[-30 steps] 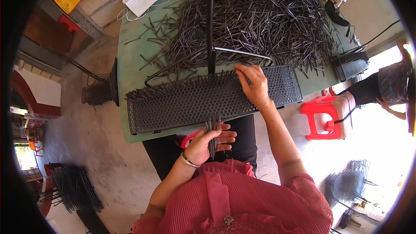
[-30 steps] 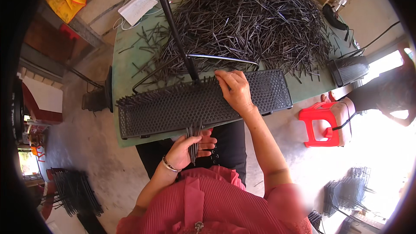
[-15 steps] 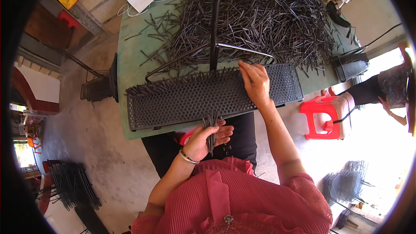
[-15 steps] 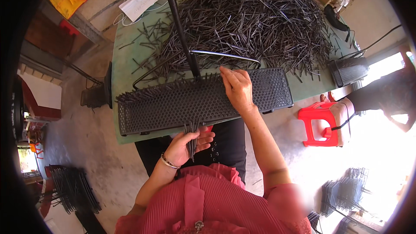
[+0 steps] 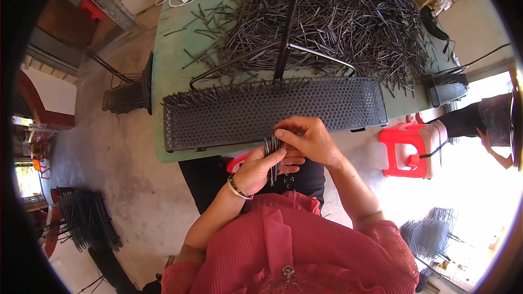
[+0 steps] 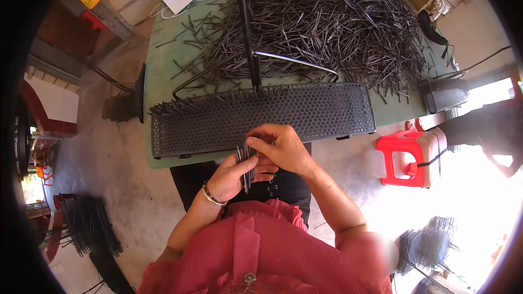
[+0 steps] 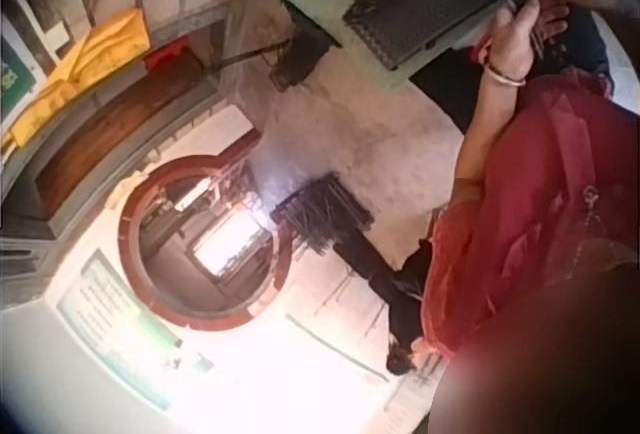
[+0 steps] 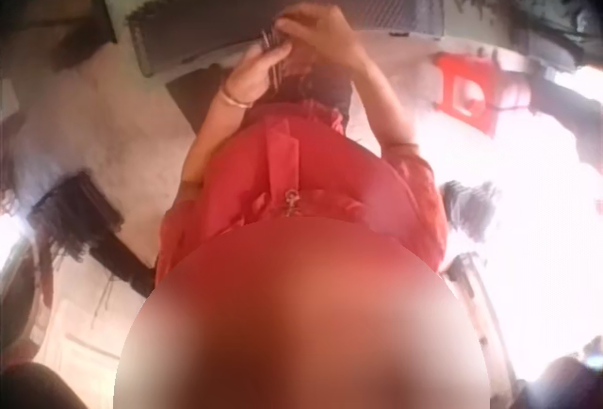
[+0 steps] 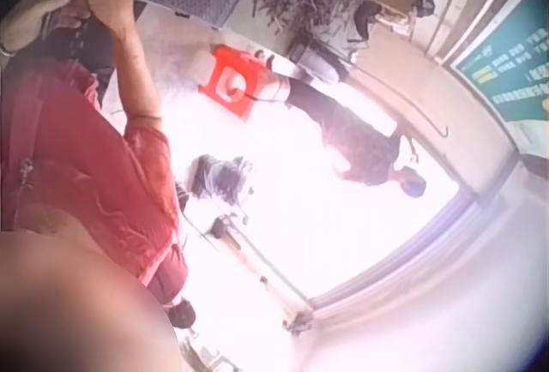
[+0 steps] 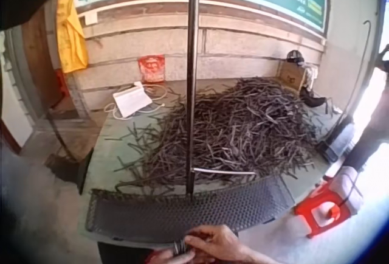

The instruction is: The person is manually inserting thin metal rods into a perforated metal plate.

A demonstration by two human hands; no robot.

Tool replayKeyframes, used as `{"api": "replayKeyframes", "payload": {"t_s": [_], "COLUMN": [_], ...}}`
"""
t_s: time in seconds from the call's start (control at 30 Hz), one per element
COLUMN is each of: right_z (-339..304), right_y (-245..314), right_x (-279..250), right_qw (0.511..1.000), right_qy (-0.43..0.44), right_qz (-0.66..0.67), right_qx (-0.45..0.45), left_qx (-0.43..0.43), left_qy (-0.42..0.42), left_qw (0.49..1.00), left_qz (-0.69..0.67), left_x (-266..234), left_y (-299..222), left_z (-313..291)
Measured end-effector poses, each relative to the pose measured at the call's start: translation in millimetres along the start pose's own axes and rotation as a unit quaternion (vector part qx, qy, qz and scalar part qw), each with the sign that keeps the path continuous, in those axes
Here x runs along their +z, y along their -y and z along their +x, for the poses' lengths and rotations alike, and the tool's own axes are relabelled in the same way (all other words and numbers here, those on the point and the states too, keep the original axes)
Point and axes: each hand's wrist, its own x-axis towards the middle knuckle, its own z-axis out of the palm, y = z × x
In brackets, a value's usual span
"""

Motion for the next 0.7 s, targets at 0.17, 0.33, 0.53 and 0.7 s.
{"api": "replayKeyframes", "payload": {"t_s": [0.17,0.33,0.53,0.7], "right_z": [0.6,9.3,43.9,62.0], "right_y": [-14.5,-0.6,-8.8,-27.9], "right_x": [-6.0,-38.8,-78.2,-83.0], "right_qw": [0.996,0.986,0.963,0.963], "right_qy": [-0.015,-0.125,-0.230,-0.225], "right_qz": [0.066,0.111,0.052,0.005], "right_qx": [0.049,-0.030,-0.130,-0.151], "left_qx": [0.002,-0.036,-0.055,-0.050], "left_qy": [0.008,-0.021,-0.059,-0.052], "left_qw": [1.000,0.998,0.992,0.986], "left_qz": [0.027,-0.048,-0.094,-0.148], "left_x": [1.2,-7.3,-12.3,-22.3], "left_y": [3.0,3.3,2.2,4.7], "left_z": [1.5,1.7,1.2,-3.9]}}
